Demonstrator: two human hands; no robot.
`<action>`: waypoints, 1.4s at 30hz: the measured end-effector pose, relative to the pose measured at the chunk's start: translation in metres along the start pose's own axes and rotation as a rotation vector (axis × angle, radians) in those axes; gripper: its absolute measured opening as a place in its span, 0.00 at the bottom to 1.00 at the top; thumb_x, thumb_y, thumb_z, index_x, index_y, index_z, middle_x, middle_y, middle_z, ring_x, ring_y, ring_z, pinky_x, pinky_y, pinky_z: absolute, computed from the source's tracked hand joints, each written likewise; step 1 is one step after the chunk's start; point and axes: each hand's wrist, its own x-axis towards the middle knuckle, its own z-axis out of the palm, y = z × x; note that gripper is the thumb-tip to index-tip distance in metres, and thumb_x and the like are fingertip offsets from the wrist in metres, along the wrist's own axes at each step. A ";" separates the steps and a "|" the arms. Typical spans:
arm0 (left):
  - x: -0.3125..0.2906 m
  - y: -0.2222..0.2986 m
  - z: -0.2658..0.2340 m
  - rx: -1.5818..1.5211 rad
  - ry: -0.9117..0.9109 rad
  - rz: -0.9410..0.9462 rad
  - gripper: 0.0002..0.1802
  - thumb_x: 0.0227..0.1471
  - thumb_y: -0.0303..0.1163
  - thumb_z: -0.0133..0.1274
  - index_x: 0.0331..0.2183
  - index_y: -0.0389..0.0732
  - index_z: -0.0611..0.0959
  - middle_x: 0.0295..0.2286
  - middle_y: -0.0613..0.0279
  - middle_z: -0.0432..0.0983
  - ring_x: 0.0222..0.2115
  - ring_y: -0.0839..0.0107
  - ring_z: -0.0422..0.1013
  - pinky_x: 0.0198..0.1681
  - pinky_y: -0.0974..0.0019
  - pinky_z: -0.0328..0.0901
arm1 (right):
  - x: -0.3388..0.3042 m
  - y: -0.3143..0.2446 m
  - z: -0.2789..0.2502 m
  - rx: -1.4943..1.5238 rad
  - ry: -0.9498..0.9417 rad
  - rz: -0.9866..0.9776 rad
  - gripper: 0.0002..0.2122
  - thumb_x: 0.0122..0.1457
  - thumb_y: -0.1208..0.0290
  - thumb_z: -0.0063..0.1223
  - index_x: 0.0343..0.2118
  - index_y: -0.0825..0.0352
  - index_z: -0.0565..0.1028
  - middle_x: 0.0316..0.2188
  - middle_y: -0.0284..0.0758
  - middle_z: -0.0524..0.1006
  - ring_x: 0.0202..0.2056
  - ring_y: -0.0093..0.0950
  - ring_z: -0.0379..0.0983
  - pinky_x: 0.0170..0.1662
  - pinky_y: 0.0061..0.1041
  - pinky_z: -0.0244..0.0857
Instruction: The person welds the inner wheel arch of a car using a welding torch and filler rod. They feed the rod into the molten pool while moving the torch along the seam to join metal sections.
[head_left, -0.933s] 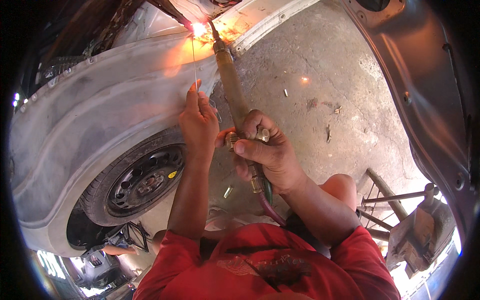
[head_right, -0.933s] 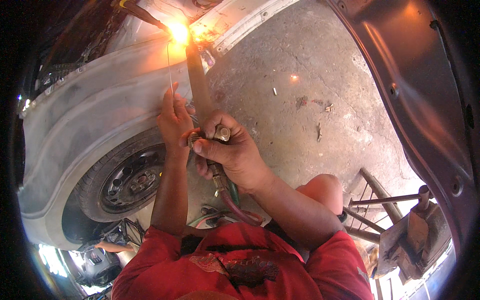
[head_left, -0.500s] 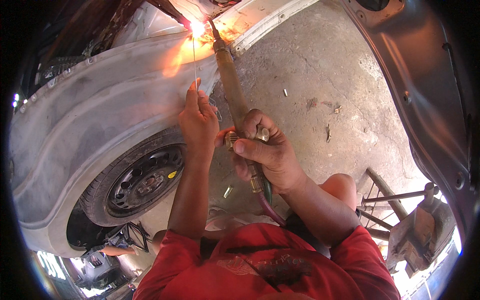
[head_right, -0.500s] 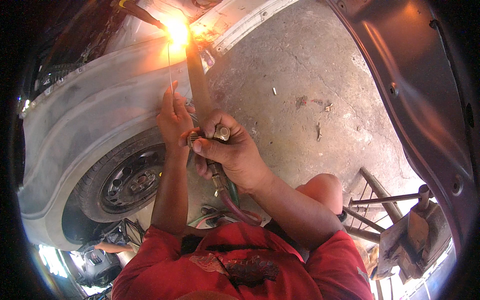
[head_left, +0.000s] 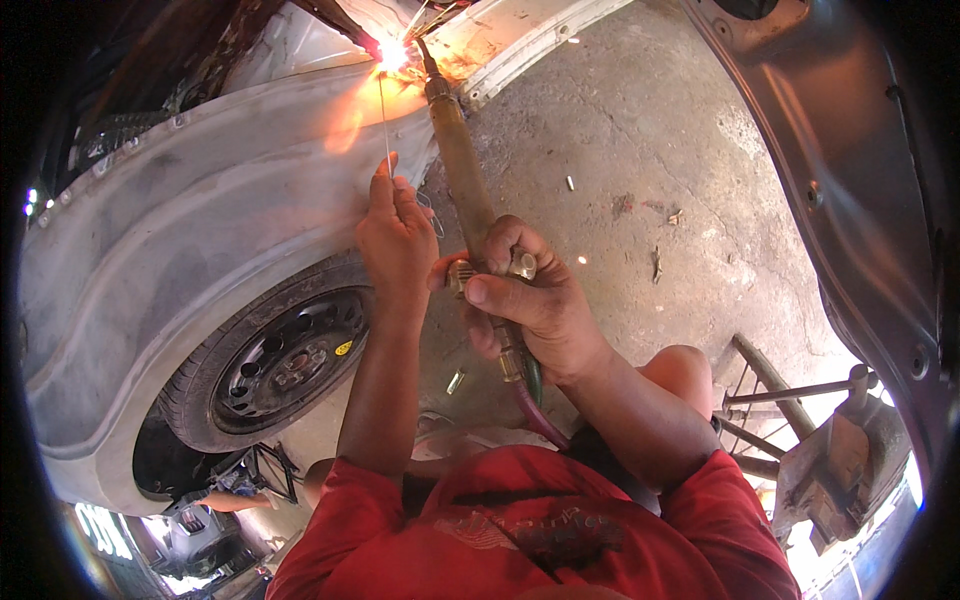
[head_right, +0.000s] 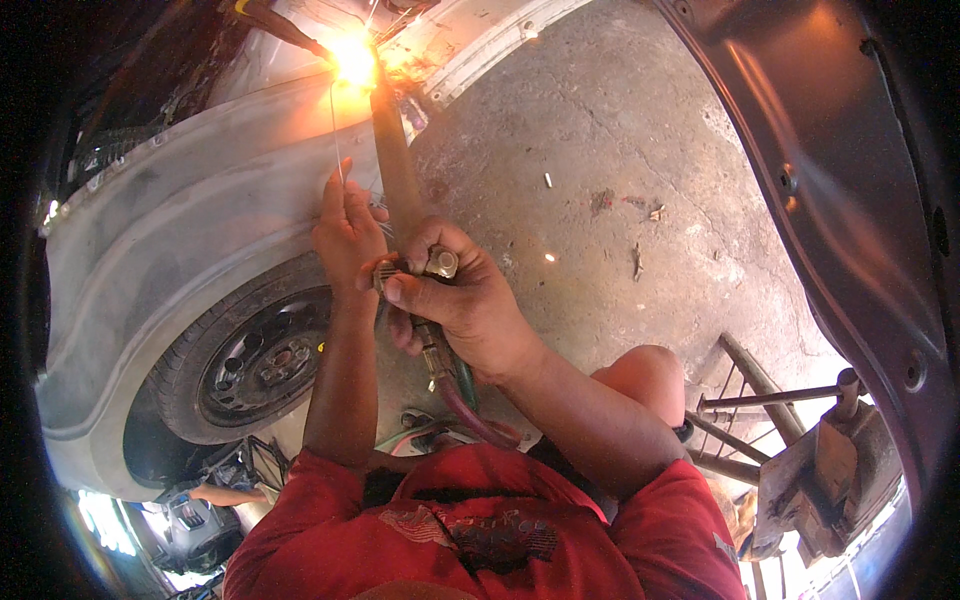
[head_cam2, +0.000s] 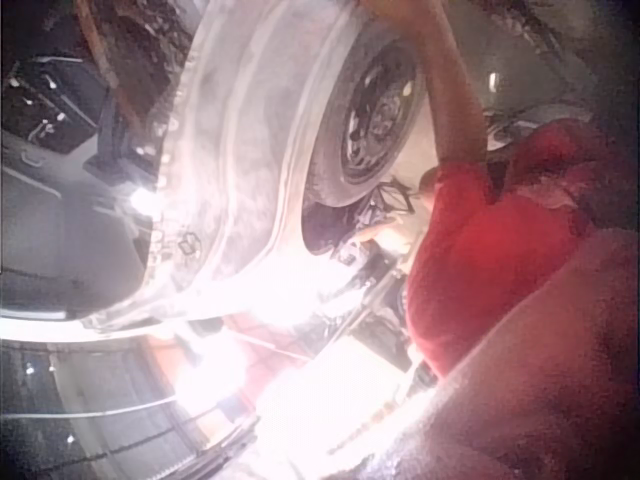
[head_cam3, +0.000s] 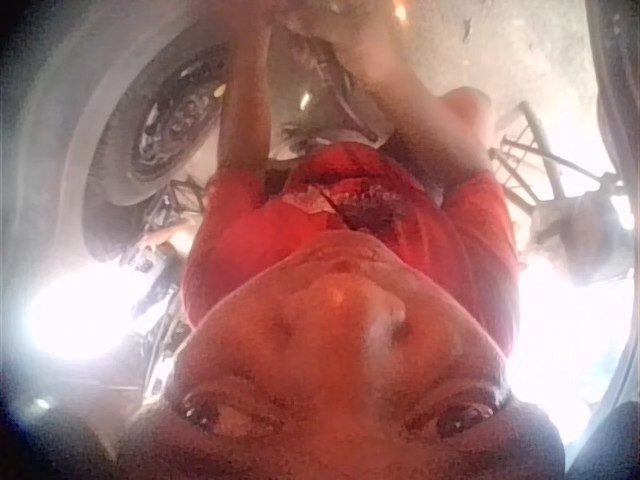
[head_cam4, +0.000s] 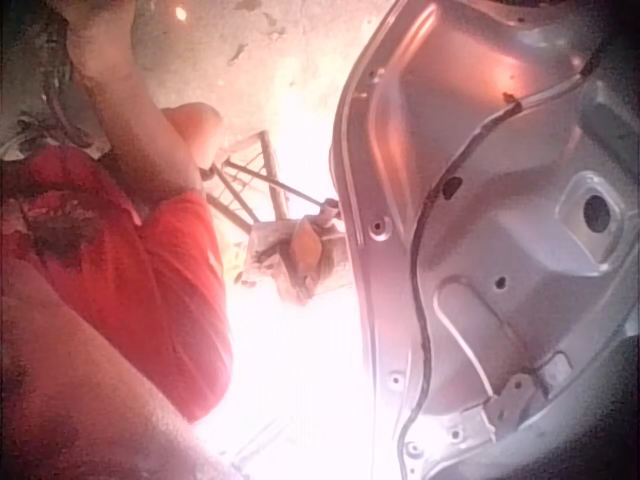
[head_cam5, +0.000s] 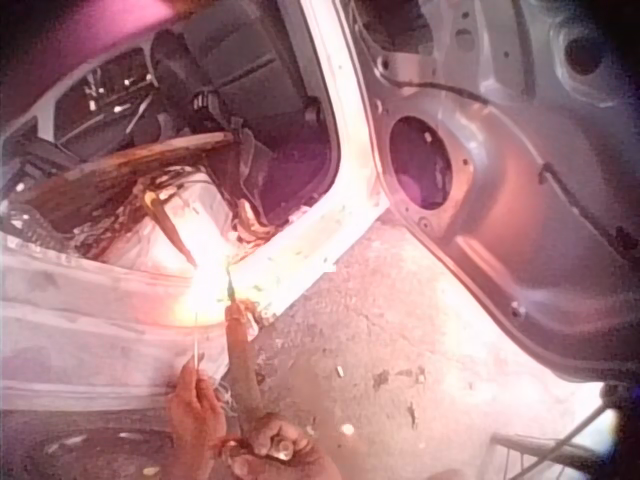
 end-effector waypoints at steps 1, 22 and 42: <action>0.000 0.000 0.000 -0.005 0.005 0.003 0.19 0.68 0.34 0.43 0.57 0.46 0.78 0.25 0.59 0.78 0.22 0.71 0.77 0.28 0.63 0.71 | 0.000 0.000 -0.001 -0.005 -0.010 -0.009 0.09 0.66 0.78 0.55 0.37 0.58 0.66 0.42 0.45 0.81 0.24 0.22 0.78 0.24 0.21 0.70; 0.001 -0.004 0.003 -0.018 0.011 0.008 0.19 0.70 0.36 0.42 0.57 0.45 0.79 0.26 0.58 0.79 0.23 0.71 0.77 0.27 0.63 0.70 | 0.000 -0.001 0.003 -0.013 0.017 0.002 0.10 0.65 0.78 0.57 0.37 0.57 0.65 0.42 0.45 0.81 0.22 0.21 0.77 0.23 0.20 0.67; 0.001 -0.002 0.002 0.075 -0.001 -0.046 0.19 0.69 0.36 0.45 0.57 0.46 0.78 0.20 0.56 0.78 0.21 0.64 0.78 0.26 0.58 0.70 | -0.002 -0.004 0.003 -0.031 0.028 0.018 0.09 0.65 0.78 0.57 0.36 0.58 0.67 0.40 0.40 0.82 0.23 0.22 0.77 0.22 0.21 0.68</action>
